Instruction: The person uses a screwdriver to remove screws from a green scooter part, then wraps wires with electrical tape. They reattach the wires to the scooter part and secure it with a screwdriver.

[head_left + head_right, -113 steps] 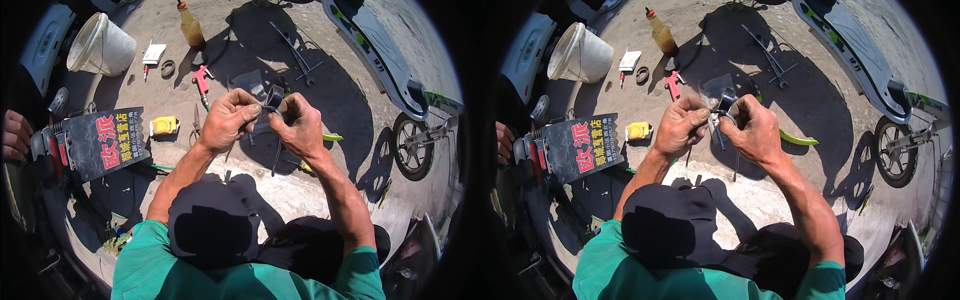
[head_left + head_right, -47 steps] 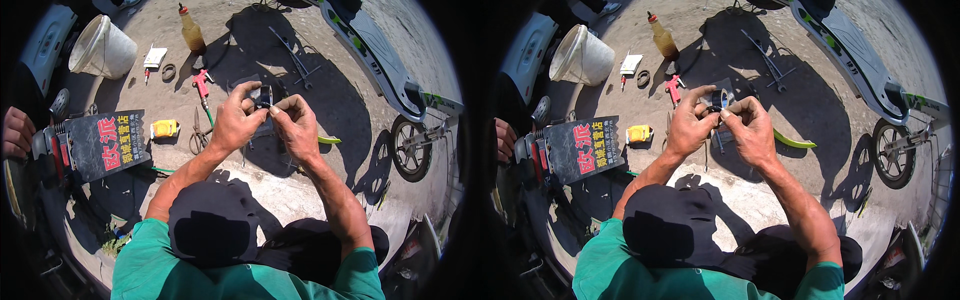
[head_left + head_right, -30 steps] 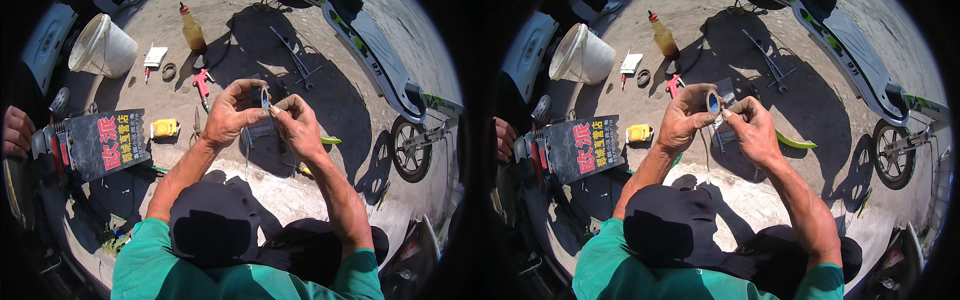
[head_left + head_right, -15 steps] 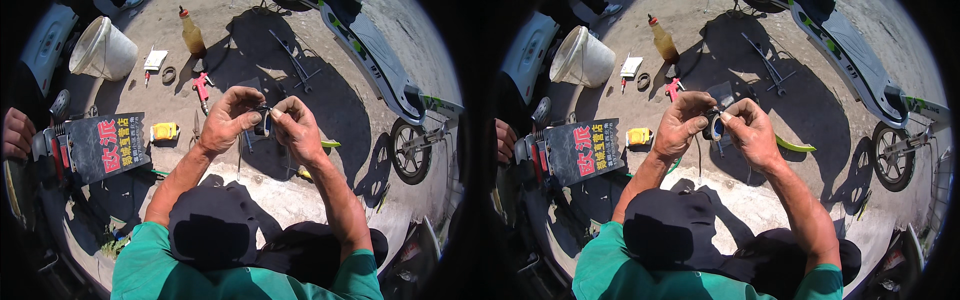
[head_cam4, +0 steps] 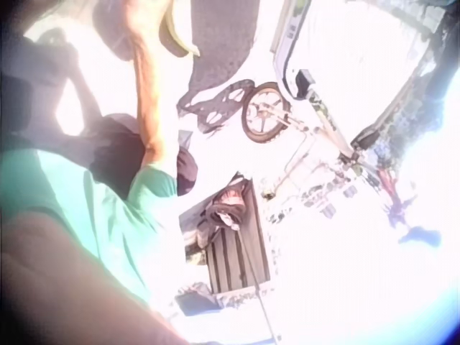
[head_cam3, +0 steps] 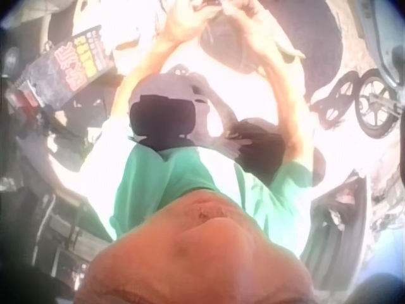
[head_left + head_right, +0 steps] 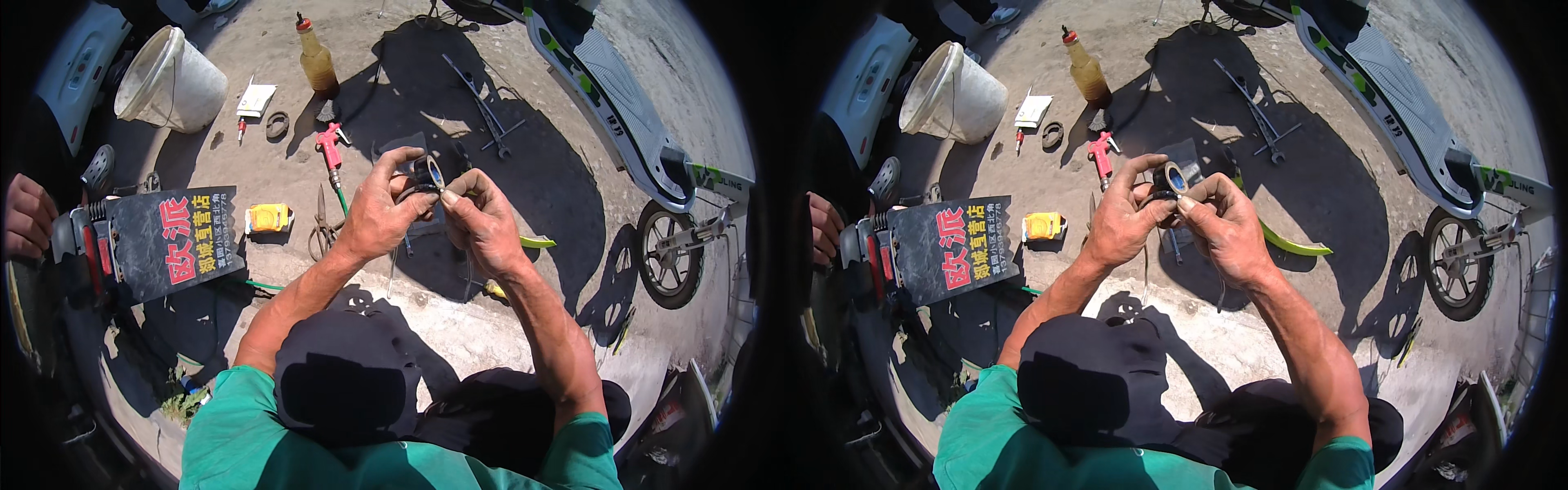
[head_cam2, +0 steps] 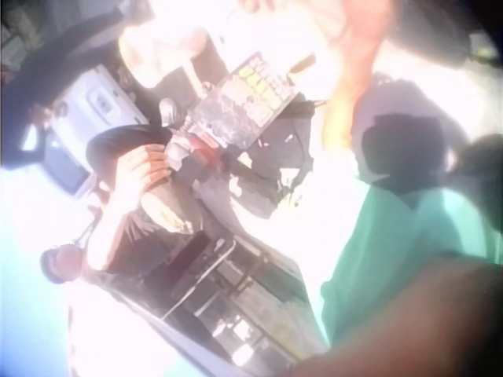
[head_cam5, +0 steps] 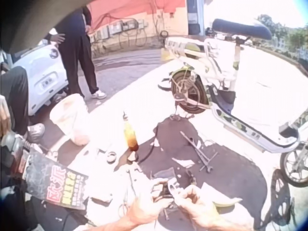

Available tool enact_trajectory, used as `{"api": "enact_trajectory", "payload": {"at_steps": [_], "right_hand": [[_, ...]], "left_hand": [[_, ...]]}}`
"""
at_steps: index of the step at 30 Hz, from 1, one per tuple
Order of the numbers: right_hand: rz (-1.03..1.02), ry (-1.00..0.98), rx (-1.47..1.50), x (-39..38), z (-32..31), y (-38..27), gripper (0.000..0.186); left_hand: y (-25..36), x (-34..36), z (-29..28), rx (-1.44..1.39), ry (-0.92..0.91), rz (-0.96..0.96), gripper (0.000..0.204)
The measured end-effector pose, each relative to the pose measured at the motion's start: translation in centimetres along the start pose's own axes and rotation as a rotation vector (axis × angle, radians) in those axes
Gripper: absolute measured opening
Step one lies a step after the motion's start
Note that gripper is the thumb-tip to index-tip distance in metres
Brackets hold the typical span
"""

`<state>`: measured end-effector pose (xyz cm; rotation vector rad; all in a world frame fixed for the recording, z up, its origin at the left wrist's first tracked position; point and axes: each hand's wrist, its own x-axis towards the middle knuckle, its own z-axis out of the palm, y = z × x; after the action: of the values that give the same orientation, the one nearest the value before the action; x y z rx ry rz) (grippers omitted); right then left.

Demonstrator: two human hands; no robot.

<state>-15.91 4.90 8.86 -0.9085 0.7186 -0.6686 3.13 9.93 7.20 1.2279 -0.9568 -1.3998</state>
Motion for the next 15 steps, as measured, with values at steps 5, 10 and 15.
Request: {"api": "enact_trajectory", "payload": {"at_steps": [5,10,15], "right_hand": [[0.022,0.028,-0.011,0.0,-0.1,0.4,0.017],[0.039,0.021,-0.103,0.1,0.2,0.7,0.018],[0.043,0.082,-0.138,0.3,0.0,0.7,0.016]], "left_hand": [[0.7,0.7,-0.3,-0.43,-0.146,0.04,0.088],[1.0,1.2,-1.1,-0.427,-0.134,-0.031,0.072],[1.9,0.5,-0.4,-0.256,-0.097,0.09,0.069]]}}
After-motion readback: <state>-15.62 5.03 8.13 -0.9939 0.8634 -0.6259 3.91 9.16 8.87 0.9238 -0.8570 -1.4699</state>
